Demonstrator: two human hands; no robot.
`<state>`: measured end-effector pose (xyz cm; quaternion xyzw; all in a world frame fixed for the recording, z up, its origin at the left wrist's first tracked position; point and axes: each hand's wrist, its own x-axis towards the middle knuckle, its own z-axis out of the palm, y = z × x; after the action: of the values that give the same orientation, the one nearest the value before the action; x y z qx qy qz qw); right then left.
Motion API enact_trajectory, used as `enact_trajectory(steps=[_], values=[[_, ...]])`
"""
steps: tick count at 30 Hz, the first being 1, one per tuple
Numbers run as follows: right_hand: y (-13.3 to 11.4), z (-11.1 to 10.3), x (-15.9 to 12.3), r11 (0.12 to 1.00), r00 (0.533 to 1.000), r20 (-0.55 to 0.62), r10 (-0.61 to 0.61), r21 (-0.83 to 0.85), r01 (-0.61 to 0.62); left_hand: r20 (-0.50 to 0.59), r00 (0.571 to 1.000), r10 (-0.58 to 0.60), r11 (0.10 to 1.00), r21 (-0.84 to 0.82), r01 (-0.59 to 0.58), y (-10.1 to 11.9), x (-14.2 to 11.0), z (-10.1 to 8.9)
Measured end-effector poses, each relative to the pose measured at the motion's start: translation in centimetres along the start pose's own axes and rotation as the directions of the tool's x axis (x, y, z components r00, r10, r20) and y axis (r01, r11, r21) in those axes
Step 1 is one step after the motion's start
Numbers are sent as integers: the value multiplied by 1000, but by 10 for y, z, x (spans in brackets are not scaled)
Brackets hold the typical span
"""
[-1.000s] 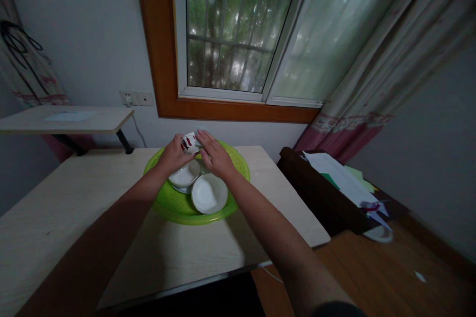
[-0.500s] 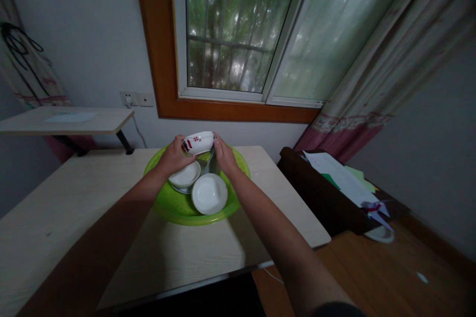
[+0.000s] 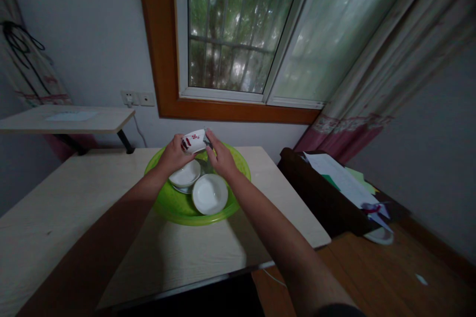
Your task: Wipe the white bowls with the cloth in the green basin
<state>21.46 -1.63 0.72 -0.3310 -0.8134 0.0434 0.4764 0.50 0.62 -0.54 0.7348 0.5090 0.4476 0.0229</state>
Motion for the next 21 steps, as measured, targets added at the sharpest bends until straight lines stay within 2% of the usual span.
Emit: enact_trajectory(steps=[5,10,14,21], values=[[-14,1,0,982,974,152,-167,-60,178,22,999,-44,999,4,44,0,1,-3],[-18,3,0,963,946,210,-247,-58,264,39,998,-51,998,-39,52,1,2,-5],[-16,3,2,971,959,182,-218,-55,231,12,996,-90,995,-33,90,4,2,-5],[3,5,2,997,997,11,-78,-3,78,-68,991,-112,993,-44,110,5,2,-3]])
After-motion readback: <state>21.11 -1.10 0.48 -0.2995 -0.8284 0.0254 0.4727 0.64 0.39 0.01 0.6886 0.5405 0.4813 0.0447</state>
